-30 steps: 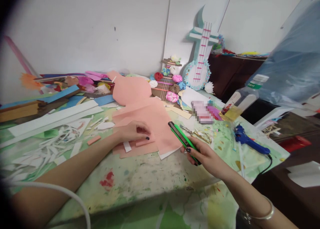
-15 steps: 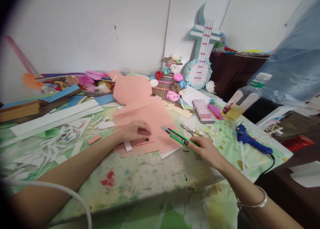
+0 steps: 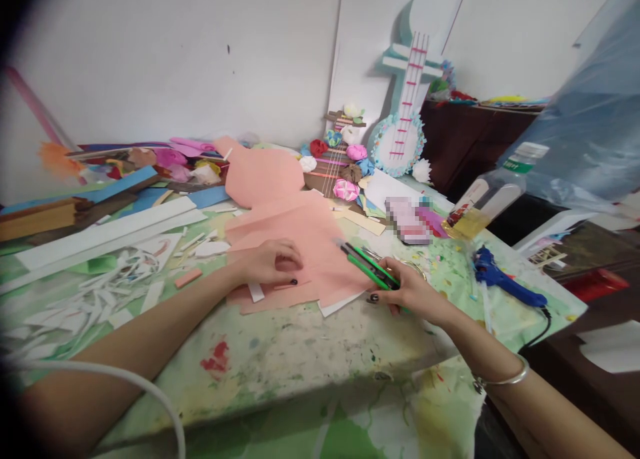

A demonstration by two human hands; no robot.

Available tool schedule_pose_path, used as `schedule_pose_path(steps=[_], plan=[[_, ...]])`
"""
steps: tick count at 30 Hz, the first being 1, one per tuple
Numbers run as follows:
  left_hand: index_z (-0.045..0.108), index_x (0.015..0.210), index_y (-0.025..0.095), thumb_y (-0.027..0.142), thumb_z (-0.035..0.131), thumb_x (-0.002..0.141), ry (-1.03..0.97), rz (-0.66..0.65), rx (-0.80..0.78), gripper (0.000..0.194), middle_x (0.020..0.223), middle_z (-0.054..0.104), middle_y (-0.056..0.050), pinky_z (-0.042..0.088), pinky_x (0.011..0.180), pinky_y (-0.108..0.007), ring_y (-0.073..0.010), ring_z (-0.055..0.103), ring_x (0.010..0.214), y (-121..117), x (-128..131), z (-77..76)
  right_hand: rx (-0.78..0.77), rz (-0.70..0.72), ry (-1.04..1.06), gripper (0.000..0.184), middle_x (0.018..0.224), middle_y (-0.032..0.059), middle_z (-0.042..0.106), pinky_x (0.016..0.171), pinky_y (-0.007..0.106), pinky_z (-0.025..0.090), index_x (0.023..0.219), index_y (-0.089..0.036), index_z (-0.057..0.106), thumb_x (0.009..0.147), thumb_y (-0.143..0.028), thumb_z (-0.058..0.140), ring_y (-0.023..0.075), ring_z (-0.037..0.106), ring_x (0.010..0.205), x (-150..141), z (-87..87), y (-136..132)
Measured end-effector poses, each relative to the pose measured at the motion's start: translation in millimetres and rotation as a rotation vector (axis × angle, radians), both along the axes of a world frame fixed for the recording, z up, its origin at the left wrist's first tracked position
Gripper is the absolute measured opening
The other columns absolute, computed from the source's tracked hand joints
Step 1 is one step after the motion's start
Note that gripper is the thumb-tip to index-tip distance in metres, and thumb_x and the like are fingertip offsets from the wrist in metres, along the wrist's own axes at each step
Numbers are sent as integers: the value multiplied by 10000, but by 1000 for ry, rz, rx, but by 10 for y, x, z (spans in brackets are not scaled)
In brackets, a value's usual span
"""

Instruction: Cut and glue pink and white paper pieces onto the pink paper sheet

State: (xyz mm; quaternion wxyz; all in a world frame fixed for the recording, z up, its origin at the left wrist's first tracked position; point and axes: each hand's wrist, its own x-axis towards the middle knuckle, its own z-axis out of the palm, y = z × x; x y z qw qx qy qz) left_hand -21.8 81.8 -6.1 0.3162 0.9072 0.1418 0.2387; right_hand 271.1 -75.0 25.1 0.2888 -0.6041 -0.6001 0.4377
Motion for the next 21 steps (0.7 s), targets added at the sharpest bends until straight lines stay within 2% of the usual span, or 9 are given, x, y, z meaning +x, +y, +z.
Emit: schedule_pose_path(steps=[3,6,12,17,21], plan=[[730,830,176,185,737,659,-1,-11,-14,171,1017,643,-87,487,849,-306,-196,610,940,-5,-4,-4,-17,-13,200,314,745,7,596,418,218,315,979,-187,520,803,-418,639,60,410,436,-9,3,-37],[750,824,211,167,688,709,53,-52,-56,138,1164,599,-81,491,893,-312,-210,586,1061,-20,-11,24,-61,-63,359,353,755,25,605,409,223,282,1055,-194,525,805,-421,627,73,431,447,-32,-11,-62],[761,922,244,61,555,770,227,-130,-30,314,1312,547,-68,428,996,-348,-219,486,1230,-67,-18,124,-65,-119,375,302,649,-17,551,382,212,218,956,-203,518,784,-404,665,48,386,391,-110,-25,-92],[766,857,223,93,608,766,194,-69,-53,223,1265,587,-79,433,982,-348,-225,500,1209,-94,-7,152,-50,-167,408,297,579,-36,537,366,195,187,923,-208,507,772,-403,673,40,376,366,-142,-41,-114],[766,891,243,54,560,779,256,-107,-24,301,1305,568,-77,426,985,-361,-222,491,1223,-109,-6,193,-43,-214,436,338,557,-39,543,357,187,202,944,-211,502,740,-402,691,49,387,356,-131,-101,-121]])
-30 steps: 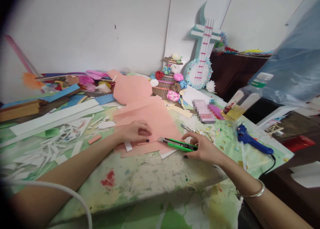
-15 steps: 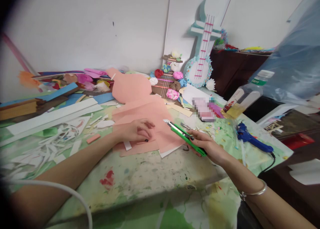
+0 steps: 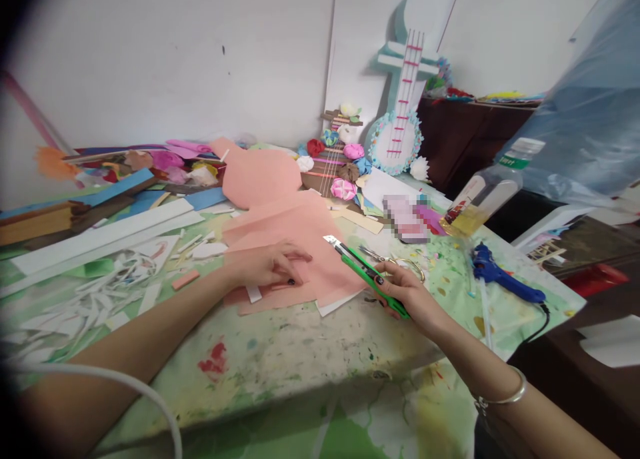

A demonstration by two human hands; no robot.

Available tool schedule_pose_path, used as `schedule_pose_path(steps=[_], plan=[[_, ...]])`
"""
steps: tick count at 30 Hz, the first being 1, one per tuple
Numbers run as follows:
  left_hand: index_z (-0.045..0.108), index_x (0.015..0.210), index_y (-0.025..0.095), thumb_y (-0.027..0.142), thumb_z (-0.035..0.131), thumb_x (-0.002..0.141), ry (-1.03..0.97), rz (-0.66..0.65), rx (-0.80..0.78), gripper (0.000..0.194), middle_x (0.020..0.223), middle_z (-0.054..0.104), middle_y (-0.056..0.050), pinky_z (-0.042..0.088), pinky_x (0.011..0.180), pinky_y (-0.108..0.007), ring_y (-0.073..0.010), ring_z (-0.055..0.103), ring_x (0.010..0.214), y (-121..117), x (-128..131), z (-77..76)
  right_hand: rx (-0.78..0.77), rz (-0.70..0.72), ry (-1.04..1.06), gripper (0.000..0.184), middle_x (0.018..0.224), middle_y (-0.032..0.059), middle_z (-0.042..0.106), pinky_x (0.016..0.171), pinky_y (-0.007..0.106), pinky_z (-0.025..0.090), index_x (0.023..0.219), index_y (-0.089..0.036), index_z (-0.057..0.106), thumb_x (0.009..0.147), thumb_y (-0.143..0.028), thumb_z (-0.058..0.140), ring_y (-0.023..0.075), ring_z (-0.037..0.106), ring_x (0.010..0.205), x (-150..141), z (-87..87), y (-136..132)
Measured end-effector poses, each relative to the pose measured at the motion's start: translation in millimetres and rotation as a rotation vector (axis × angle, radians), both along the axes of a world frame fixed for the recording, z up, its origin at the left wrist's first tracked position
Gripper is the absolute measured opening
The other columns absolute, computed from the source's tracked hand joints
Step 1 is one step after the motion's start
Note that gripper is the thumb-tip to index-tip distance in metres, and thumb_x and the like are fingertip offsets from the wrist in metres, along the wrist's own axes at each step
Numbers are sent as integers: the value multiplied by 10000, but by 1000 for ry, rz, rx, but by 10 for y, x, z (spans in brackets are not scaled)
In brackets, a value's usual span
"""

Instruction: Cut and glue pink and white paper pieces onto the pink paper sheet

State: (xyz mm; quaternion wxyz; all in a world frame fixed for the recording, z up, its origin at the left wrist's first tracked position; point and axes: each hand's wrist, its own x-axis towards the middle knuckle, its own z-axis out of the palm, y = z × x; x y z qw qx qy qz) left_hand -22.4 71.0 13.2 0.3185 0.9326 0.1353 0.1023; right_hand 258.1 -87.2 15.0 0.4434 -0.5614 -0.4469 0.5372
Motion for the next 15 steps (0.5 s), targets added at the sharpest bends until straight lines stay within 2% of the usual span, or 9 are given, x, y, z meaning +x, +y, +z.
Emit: schedule_pose_path(steps=[6,10,15], plan=[[764,928,266,37,530,788,25,-19,82,357,1337,549,-66,419,991,-353,-220,461,1253,-10,-10,16,-29,-64,45,338,567,-45,543,339,180,213,955,-210,520,718,-372,699,50,399,344,13,-83,-11],[749,987,285,39,516,804,35,-52,133,386,1359,534,-63,398,1014,-353,-213,444,1272,-3,-15,-6,-27,-81,58,352,619,-41,566,332,178,238,983,-210,539,708,-346,710,46,421,344,5,-92,-11],[737,1016,305,58,519,818,47,-75,149,384,1385,514,-50,373,1037,-371,-213,449,1275,30,-17,-27,-20,-89,73,345,591,-55,548,328,170,238,986,-216,545,715,-353,710,41,406,327,5,-98,-21]])
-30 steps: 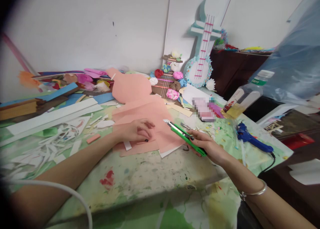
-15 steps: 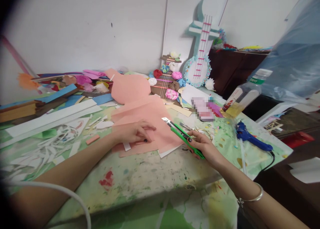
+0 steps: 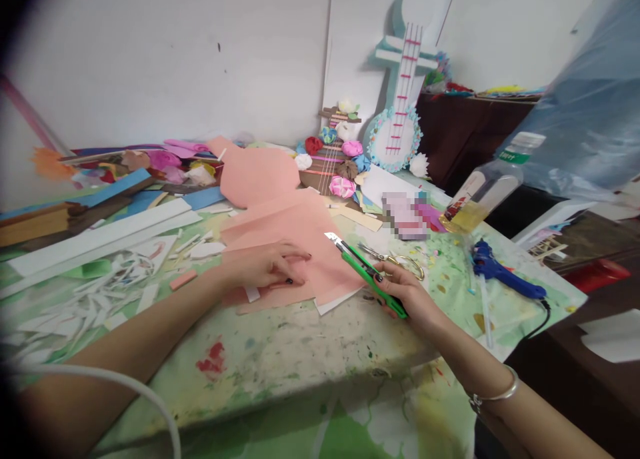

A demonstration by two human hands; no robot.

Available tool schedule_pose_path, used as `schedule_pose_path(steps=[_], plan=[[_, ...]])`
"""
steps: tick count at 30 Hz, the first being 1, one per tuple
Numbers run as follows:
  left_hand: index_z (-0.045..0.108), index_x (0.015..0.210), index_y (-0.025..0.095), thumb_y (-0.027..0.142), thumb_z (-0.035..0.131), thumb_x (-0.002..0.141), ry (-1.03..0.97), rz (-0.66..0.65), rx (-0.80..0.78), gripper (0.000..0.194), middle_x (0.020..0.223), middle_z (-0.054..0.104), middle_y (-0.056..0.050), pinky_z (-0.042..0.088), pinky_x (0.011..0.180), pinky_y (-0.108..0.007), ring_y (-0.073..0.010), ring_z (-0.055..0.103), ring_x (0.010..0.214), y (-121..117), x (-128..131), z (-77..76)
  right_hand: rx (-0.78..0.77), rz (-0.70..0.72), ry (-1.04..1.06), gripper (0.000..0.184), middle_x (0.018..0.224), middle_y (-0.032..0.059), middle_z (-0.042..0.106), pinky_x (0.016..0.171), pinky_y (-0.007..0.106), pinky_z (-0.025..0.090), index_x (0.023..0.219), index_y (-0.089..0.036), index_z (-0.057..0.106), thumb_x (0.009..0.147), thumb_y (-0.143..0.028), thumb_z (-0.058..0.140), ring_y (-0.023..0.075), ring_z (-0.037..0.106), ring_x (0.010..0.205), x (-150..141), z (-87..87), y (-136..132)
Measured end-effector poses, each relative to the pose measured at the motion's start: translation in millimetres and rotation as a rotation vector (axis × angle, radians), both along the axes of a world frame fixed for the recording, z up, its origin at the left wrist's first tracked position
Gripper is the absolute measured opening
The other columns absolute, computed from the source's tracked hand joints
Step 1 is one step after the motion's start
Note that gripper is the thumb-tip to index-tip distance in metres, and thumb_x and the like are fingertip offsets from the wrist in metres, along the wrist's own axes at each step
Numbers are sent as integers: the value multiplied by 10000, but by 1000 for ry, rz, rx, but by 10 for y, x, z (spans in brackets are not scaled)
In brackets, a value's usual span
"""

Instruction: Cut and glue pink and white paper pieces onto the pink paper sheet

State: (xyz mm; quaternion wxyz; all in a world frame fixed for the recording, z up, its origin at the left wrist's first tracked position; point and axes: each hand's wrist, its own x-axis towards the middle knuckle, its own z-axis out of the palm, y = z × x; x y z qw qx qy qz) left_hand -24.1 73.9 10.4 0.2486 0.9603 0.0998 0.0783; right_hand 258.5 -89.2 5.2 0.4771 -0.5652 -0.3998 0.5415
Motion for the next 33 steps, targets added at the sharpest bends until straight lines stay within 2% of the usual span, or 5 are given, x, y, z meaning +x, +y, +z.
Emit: schedule_pose_path(steps=[7,15,22,26,33], plan=[[750,984,283,84,562,808,-16,26,-95,326,1389,517,-72,327,1075,-403,-234,452,1287,42,15,-23,-4,5,-3,350,623,-45,565,322,174,247,995,-208,545,720,-349,709,41,408,326,7,-16,-4],[689,1107,343,54,499,836,4,-33,36,440,1432,472,-33,332,1065,-402,-219,430,1307,1,5,-1,-19,-19,-30,338,610,-29,569,322,180,260,995,-210,549,719,-339,695,64,410,357,-28,19,-15],[643,1171,384,68,480,862,94,-33,143,471,1483,399,-12,271,1090,-417,-237,365,1353,-37,0,96,-13,9,-23,347,652,-17,598,325,176,271,1014,-206,544,731,-341,692,61,411,379,-17,-1,-6],[610,1211,389,61,498,846,133,-75,140,503,1510,350,-13,239,1107,-414,-229,350,1367,7,-15,106,-10,25,-35,316,645,-26,595,327,170,264,1000,-206,543,741,-331,676,54,408,371,-30,11,-6],[583,1253,347,57,552,775,239,-103,92,560,1537,276,-61,225,1112,-470,-268,267,1408,47,-5,165,-13,12,-39,344,646,-19,595,322,174,273,1002,-202,560,707,-320,692,70,426,400,-54,23,-8]])
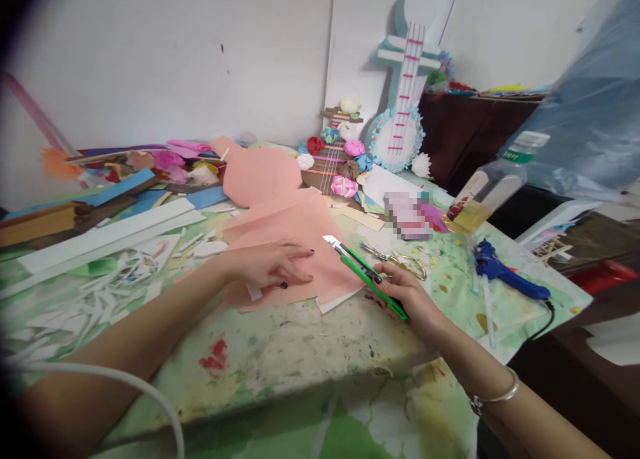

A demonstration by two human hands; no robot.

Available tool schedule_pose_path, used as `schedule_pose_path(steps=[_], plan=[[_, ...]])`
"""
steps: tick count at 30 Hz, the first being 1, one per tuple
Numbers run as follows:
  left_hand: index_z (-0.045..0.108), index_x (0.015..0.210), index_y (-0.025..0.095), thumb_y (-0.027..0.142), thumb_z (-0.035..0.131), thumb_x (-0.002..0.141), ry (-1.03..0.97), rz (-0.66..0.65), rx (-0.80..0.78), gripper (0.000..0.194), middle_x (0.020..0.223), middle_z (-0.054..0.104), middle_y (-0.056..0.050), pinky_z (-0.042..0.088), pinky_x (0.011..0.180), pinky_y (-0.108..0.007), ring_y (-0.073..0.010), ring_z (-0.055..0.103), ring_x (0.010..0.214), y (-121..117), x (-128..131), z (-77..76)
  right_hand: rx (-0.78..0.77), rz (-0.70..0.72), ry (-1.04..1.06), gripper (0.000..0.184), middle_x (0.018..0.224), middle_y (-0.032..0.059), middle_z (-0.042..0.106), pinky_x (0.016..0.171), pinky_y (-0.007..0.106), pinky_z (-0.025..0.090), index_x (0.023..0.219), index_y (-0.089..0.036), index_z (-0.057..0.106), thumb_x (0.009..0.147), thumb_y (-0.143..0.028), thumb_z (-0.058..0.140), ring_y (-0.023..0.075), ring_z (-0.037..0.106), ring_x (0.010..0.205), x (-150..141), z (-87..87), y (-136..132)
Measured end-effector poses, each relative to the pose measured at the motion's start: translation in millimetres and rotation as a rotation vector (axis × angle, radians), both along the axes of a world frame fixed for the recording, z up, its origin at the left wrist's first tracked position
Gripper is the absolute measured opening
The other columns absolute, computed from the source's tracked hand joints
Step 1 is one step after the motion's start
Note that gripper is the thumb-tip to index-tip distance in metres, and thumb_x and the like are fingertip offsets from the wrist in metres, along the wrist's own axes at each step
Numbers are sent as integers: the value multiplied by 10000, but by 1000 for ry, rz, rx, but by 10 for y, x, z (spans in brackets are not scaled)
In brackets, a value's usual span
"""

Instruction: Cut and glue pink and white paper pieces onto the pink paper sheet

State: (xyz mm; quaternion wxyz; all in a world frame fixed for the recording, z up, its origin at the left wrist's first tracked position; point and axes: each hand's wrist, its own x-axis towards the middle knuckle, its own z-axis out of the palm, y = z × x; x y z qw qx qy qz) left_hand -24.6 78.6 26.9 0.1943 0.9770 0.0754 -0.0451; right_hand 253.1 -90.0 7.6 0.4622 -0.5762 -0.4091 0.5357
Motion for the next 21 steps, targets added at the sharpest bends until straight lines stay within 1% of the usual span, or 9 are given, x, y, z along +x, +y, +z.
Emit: schedule_pose_path(steps=[3,6,10,13,16,18,19,20,21], plan=[[561,1280,330,36,624,687,63,3,-12,665,1546,245,-80,208,1117,-498,-298,225,1420,-8,18,51,6,3,10,316,640,-15,578,319,174,274,968,-185,591,703,-318,700,64,419,398,-1,4,-4],[542,1296,334,0,645,623,90,18,-51,759,1558,199,-74,162,1134,-515,-306,204,1426,-6,24,75,-5,17,7,283,628,-6,563,327,182,286,912,-163,629,700,-333,710,63,416,404,9,1,-2],[537,1291,364,14,661,629,103,24,-83,760,1566,177,-34,132,1138,-541,-312,194,1428,11,31,80,1,58,4,284,621,4,566,333,191,290,861,-166,637,707,-387,724,74,423,421,42,-35,17],[512,1310,378,33,662,651,129,26,-78,759,1572,157,-13,149,1136,-537,-305,167,1435,29,34,78,1,49,-46,296,592,-7,548,319,199,248,828,-174,618,746,-447,695,60,368,379,59,-65,29],[507,1317,369,70,677,661,106,15,-118,741,1573,151,-14,114,1140,-550,-317,128,1441,68,-8,52,23,72,-125,322,552,-23,501,328,204,232,785,-172,589,792,-490,640,53,341,359,61,-65,28],[512,1323,334,121,706,667,8,1,-231,717,1557,220,-33,86,1142,-554,-329,136,1437,100,-73,15,50,78,-234,326,590,-23,517,339,208,234,851,-172,599,772,-481,663,51,339,364,63,-45,23],[501,1337,309,151,711,683,-72,6,-322,705,1539,275,-47,101,1145,-544,-324,164,1432,112,-110,-7,69,64,-310,341,633,-17,548,349,211,250,923,-179,605,744,-456,695,57,355,377,67,-30,23],[481,1356,283,175,700,711,-153,23,-433,689,1512,340,-66,151,1144,-521,-309,210,1422,120,-145,-32,95,47,-394,387,687,-8,584,369,217,285,1007,-195,598,716,-417,725,71,393,405,74,-13,25],[471,1365,254,191,676,744,-233,61,-550,657,1492,376,-94,236,1125,-489,-295,281,1399,120,-172,-57,128,35,-476,445,747,0,618,407,227,335,1084,-217,579,699,-372,739,97,452,456,84,6,30]])
